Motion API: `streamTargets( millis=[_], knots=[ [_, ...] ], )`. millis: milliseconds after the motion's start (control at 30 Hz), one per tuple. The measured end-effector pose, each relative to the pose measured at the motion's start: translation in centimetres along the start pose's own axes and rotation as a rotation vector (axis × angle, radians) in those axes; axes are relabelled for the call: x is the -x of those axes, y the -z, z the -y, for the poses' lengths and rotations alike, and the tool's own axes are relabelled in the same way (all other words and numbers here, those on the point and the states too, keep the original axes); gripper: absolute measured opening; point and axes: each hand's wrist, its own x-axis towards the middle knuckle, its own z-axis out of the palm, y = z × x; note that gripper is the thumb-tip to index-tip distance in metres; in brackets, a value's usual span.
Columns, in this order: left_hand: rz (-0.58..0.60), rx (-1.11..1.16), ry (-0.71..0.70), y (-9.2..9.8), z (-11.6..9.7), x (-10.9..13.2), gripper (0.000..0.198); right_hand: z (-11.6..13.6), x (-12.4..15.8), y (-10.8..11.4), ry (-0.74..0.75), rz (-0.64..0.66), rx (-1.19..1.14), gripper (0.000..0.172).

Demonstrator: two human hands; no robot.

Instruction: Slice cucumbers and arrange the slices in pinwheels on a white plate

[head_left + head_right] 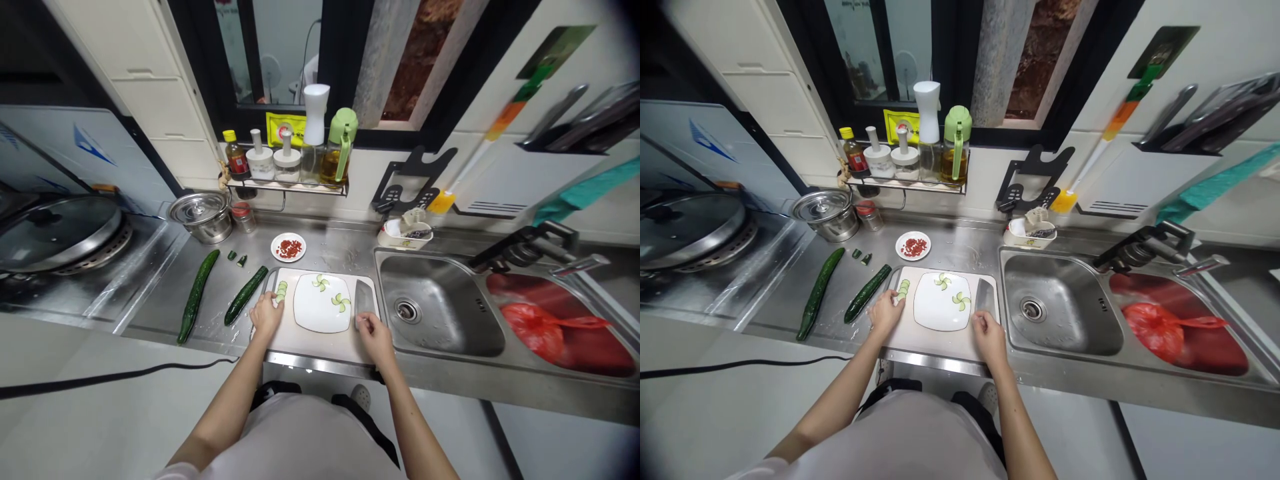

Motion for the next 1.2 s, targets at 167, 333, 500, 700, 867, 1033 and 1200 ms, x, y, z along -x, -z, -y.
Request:
streamTargets(
  millis=[167, 333, 500, 700, 867, 1033, 1200],
  knots=[
    [-0.009, 0.034, 0.006, -0.3, 0.1, 0.0, 0.029, 0.0, 0.3, 0.0, 0.002, 0.0, -0.003, 0.043],
    [-0.026, 0.15, 0.01, -0.4, 0.0, 0.3, 0.018, 0.0, 0.5, -0.1, 0.012, 0.003, 0.005, 0.043],
    [-0.046, 0.389, 0.012, -0.3, 0.3, 0.1, 0.021, 0.3, 0.4, -0.2, 0.01, 0.012, -0.012, 0.04],
    [0.085, 0.953, 0.003, 2.1, -1.6, -0.5, 0.038, 3.9, -1.2, -0.6, 0.053, 0.062, -0.145, 0.032],
    [0.252, 1.079, -0.141, 5.5, -5.2, 1.0, 0.044, 9.9, -2.9, -1.3, 0.244, 0.172, -0.266, 0.025],
    [0.314, 1.087, -0.307, 7.8, -7.5, 2.5, 0.04, 13.3, -3.9, -1.7, 0.372, 0.21, -0.294, 0.015],
    [0.282, 1.049, -0.344, 8.1, -8.0, 3.2, 0.039, 13.5, -3.8, -1.5, 0.356, 0.246, -0.384, 0.011]
  ],
)
